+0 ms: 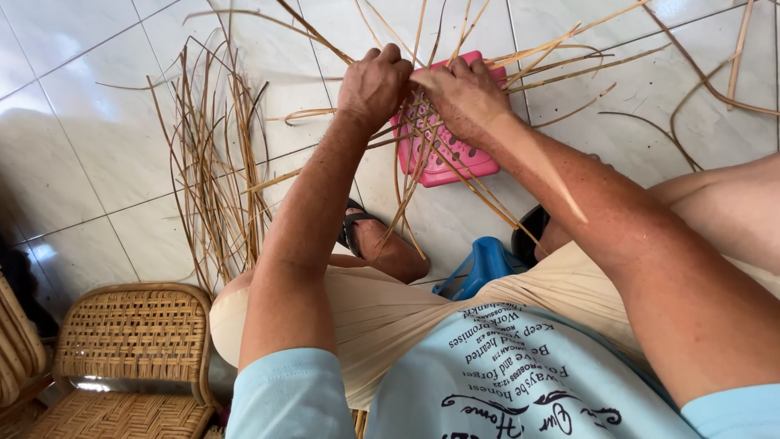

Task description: Weaving rattan strips through a plastic frame to construct a basket base

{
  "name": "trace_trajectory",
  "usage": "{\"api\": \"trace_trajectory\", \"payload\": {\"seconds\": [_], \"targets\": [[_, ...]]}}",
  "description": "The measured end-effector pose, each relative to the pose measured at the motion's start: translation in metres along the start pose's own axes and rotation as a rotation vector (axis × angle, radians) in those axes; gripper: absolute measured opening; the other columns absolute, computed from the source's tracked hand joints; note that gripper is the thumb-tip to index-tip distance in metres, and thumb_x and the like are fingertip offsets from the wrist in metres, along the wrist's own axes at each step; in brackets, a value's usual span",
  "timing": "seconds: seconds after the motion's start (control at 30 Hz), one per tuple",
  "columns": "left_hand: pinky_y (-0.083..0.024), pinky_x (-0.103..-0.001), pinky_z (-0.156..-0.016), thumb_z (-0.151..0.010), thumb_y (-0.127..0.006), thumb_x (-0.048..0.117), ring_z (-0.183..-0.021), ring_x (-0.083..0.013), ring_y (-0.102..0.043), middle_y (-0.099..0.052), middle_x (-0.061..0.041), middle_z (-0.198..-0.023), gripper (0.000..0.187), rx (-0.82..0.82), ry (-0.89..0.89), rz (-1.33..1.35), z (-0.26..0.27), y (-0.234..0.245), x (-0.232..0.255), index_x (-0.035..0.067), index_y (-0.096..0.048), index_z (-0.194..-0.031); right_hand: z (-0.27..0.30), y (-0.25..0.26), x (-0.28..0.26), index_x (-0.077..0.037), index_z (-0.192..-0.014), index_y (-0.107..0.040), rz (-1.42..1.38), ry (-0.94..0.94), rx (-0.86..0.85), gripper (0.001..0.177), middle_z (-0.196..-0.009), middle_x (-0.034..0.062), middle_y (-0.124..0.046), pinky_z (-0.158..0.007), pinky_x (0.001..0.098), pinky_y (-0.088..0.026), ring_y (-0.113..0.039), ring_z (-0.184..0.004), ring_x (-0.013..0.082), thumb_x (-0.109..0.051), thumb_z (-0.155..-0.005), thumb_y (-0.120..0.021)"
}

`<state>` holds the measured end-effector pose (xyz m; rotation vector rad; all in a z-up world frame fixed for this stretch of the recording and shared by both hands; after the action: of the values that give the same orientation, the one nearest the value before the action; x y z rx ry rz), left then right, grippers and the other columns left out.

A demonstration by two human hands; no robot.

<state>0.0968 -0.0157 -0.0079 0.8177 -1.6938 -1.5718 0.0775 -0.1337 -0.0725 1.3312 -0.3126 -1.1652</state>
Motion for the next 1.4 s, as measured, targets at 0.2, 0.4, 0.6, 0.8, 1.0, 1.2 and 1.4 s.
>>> {"api": "trace_trajectory", "payload": {"seconds": [0.2, 0.4, 0.6, 0.8, 1.0, 1.2, 1.4], "targets": [[-0.053, -0.049, -0.068, -0.096, -0.053, 0.041, -0.081, -0.0326, -0.066, -0.073, -0.015, -0.093, 0.038, -0.322, 0.807, 0.54, 0.013, 0.015, -0.011, 0.008, -0.071, -0.097, 0.022, 0.03, -0.042, -0.013, -0.16, -0.042, 0.612, 0.132, 0.09, 0.06, -0.127, 0.0063, -0.062, -0.086, 0.0457, -0.05, -0.058, -0.11, 0.0298, -0.026, -0.101, -0.047], [-0.046, -0.035, -0.056, -0.095, -0.074, 0.039, -0.06, -0.0126, -0.049, -0.057, 0.003, -0.063, 0.04, -0.311, 1.023, 0.896, 0.039, 0.009, -0.007, 0.017, -0.058, -0.065, 0.017, 0.024, -0.04, -0.013, -0.155, -0.047, 0.599, 0.1, 0.132, 0.058, -0.128, 0.0074, -0.062, -0.087, 0.0509, -0.054, -0.058, -0.116, 0.0336, -0.028, -0.1, -0.052], [-0.056, -0.047, -0.065, -0.096, -0.06, 0.027, -0.075, -0.0305, -0.066, -0.071, -0.013, -0.082, 0.024, -0.448, 0.712, 0.556, 0.03, 0.008, 0.017, 0.009, -0.068, -0.084, 0.014, 0.026, -0.043, -0.012, -0.154, -0.046, 0.591, 0.064, 0.049, 0.054, -0.134, 0.009, -0.06, -0.083, 0.0514, -0.057, -0.056, -0.116, 0.0351, -0.028, -0.102, -0.049], [-0.062, -0.039, -0.059, -0.111, -0.048, 0.022, -0.076, -0.0217, -0.073, -0.073, -0.004, -0.088, 0.02, -0.582, 0.203, -0.027, 0.001, 0.02, 0.053, 0.011, -0.063, -0.117, 0.016, 0.038, -0.047, -0.008, -0.144, -0.051, 0.455, 0.053, 0.076, 0.044, -0.124, 0.0071, -0.063, -0.083, 0.0531, -0.056, -0.057, -0.113, 0.0352, -0.021, -0.103, -0.048], [-0.043, -0.039, -0.067, -0.095, -0.061, 0.012, -0.087, -0.0213, -0.058, -0.068, 0.001, -0.094, 0.021, -0.307, 0.048, -0.362, -0.04, 0.053, -0.007, 0.023, -0.075, -0.083, 0.015, 0.031, -0.045, -0.01, -0.158, -0.043, 0.555, 0.043, 0.005, 0.06, -0.138, 0.0131, -0.062, -0.094, 0.0592, -0.049, -0.058, -0.119, 0.0393, -0.02, -0.099, -0.053], [-0.046, -0.042, -0.081, -0.101, -0.064, 0.026, -0.09, -0.0246, -0.056, -0.067, -0.002, -0.094, 0.013, -0.154, -0.074, -0.219, -0.019, 0.044, 0.034, 0.021, -0.076, -0.1, 0.022, 0.034, -0.048, -0.013, -0.148, -0.056, 0.595, 0.107, 0.126, 0.05, -0.122, 0.0089, -0.07, -0.103, 0.0556, -0.042, -0.064, -0.113, 0.0332, -0.025, -0.1, -0.049], [-0.055, -0.046, -0.07, -0.091, -0.076, 0.031, -0.092, -0.0302, -0.06, -0.069, -0.004, -0.097, 0.018, -0.216, 0.069, -0.017, -0.015, -0.006, 0.007, 0.017, -0.077, -0.103, 0.024, 0.023, -0.042, -0.011, -0.161, -0.043, 0.599, 0.113, 0.171, 0.076, -0.122, 0.0108, -0.063, -0.111, 0.0552, -0.035, -0.059, -0.111, 0.0346, -0.022, -0.088, -0.058]]}}
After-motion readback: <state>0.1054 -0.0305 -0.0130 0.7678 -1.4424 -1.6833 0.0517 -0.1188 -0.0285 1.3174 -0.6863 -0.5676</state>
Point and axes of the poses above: each hand's wrist, its own z-axis away from the middle knuckle, its own y-axis out of the back of the hand, x = y × z, the point moved 9 cm from there along -z, towards the middle knuckle
